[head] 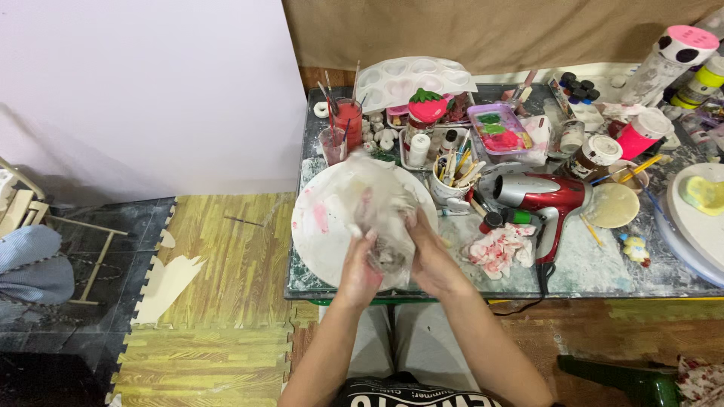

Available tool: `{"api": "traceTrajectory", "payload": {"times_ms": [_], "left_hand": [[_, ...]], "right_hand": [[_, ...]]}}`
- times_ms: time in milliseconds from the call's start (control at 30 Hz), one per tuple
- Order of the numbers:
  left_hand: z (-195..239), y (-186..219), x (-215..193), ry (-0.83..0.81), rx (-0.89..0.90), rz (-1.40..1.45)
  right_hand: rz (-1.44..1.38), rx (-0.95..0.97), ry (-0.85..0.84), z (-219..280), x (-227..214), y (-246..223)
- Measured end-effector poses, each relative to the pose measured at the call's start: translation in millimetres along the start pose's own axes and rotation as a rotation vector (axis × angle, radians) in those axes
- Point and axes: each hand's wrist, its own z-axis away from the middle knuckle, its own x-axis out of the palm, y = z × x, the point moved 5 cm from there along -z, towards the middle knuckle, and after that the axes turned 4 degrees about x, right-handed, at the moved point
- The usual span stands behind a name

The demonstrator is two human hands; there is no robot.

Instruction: The person kneads a lump of gray clay on a white plate, then adds red paint from a cup using a brush and continues to mix the color into the clay by hand. The person repeatedly folds and presses the clay to blend the pigment throughout the material.

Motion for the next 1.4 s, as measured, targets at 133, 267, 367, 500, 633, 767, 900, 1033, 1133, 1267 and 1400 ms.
{"api": "traceTrajectory", "payload": {"times_ms": [133, 267, 367, 500, 633, 767, 900, 1033, 1133, 1267, 1400], "left_hand": [[-3, 28, 21, -0.052, 0.251, -0.428], [-26, 53, 13, -0.014, 0.199, -0.483], [-48, 60, -2, 0.134, 0.055, -0.365], [-55, 63, 2, 0.012, 0.284, -0.283], [-58, 59, -15, 0.207, 0.292, -0.18], [-64, 50, -26, 0.157, 0.233, 0.001], [-55, 46, -29, -0.13, 0.178, 0.169], [-30, 23, -13, -0.415, 0.042, 0.52], [-24, 3, -12, -0.077, 0.068, 0.105], [-21, 23, 17, -0.115, 0.328, -0.307], [-14, 37, 41, -0.1, 0.514, -0.599]], "right_hand": [[-0.305, 0.109, -0.139, 3, -6, 18], [-0.192, 0.117, -0.012, 3, -17, 17], [-0.226, 0.155, 0.048, 4, -19, 22], [-0.145, 0.075, 0.121, 5, -23, 21], [-0.223, 0.046, 0.259, 2, -29, 19], [-0.284, -0.067, 0.204, 4, -20, 16], [-0.361, -0.073, 0.351, 3, -23, 6], [-0.455, -0.204, 0.275, -1, -15, -8], [-0.304, -0.231, 0.33, -1, -12, -4], [-0.226, -0.253, 0.335, -1, -7, 7], [-0.203, -0.338, 0.31, -6, -7, 10]]}}
